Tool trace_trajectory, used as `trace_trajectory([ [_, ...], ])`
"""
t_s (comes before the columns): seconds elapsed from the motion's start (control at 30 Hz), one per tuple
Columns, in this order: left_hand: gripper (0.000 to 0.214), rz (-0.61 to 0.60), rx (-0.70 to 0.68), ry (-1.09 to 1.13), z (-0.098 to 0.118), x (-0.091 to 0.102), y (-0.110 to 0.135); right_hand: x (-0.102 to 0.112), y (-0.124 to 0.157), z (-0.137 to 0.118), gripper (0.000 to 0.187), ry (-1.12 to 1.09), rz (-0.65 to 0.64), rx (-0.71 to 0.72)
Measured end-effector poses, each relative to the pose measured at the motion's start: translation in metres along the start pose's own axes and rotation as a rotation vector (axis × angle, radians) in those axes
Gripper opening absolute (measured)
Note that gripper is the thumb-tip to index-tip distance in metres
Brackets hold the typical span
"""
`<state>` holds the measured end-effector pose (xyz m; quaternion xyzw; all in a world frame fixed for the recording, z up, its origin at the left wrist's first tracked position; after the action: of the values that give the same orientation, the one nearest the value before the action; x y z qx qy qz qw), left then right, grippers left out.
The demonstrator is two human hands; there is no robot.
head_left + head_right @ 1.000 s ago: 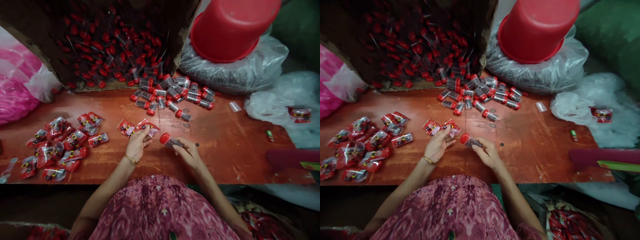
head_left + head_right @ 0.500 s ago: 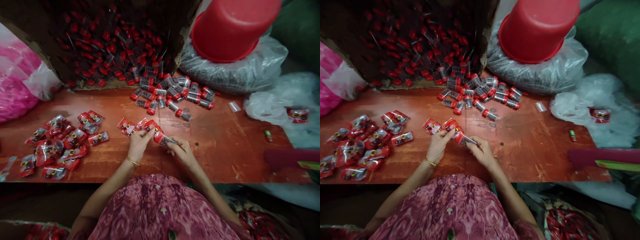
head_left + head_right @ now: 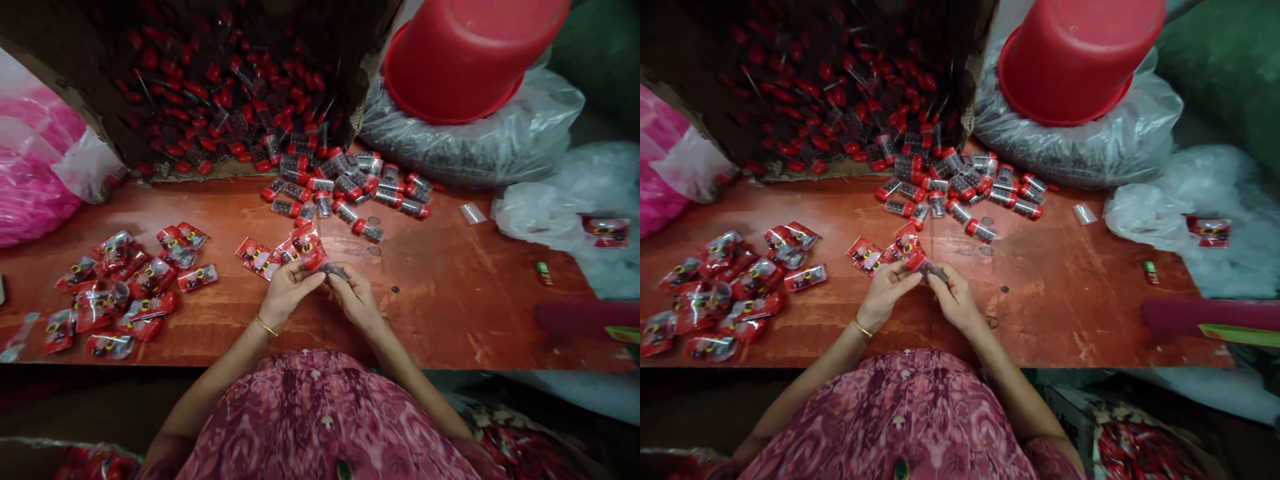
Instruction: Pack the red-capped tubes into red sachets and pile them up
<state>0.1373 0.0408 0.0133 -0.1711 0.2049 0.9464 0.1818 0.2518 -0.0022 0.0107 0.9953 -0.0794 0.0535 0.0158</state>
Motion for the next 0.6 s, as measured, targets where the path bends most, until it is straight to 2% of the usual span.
trace_trajectory([
  [0.07, 0.032, -0.027, -0.044, -0.081, 0.005, 0.004, -0.002, -0.001, 0.001, 0.001, 0.025, -0.005, 0.0, 0.002],
  [0.13, 0.039, 0.026, -0.071, -0.095, 0.009, 0.012, -0.004, -0.002, 0.003, 0.0, 0.025, 0.019, -0.002, 0.013],
  [0.2, 0.046, 0.081, -0.036, -0.043, 0.007, 0.016, -0.008, -0.002, 0.004, -0.001, 0.026, 0.053, -0.019, 0.028],
  [0.33, 0.047, 0.088, 0.061, 0.061, -0.002, 0.01, -0.014, -0.007, 0.006, -0.005, 0.026, 0.107, -0.041, 0.065],
  [0.5, 0.037, 0.195, -0.028, 0.089, -0.005, 0.009, -0.008, -0.012, 0.005, -0.001, 0.026, 0.056, 0.094, 0.04],
  [0.6, 0.032, 0.198, -0.038, 0.122, -0.004, 0.008, -0.004, -0.018, 0.003, 0.003, 0.025, -0.031, 0.026, -0.002],
])
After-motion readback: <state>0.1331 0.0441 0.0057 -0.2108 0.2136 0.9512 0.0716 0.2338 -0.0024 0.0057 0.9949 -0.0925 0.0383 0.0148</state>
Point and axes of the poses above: each hand's wrist, its own y-axis away from the middle knuckle, its own x-axis out of the back of the hand, z = x × y, the point moved 7 cm from there along -y, towards the middle knuckle
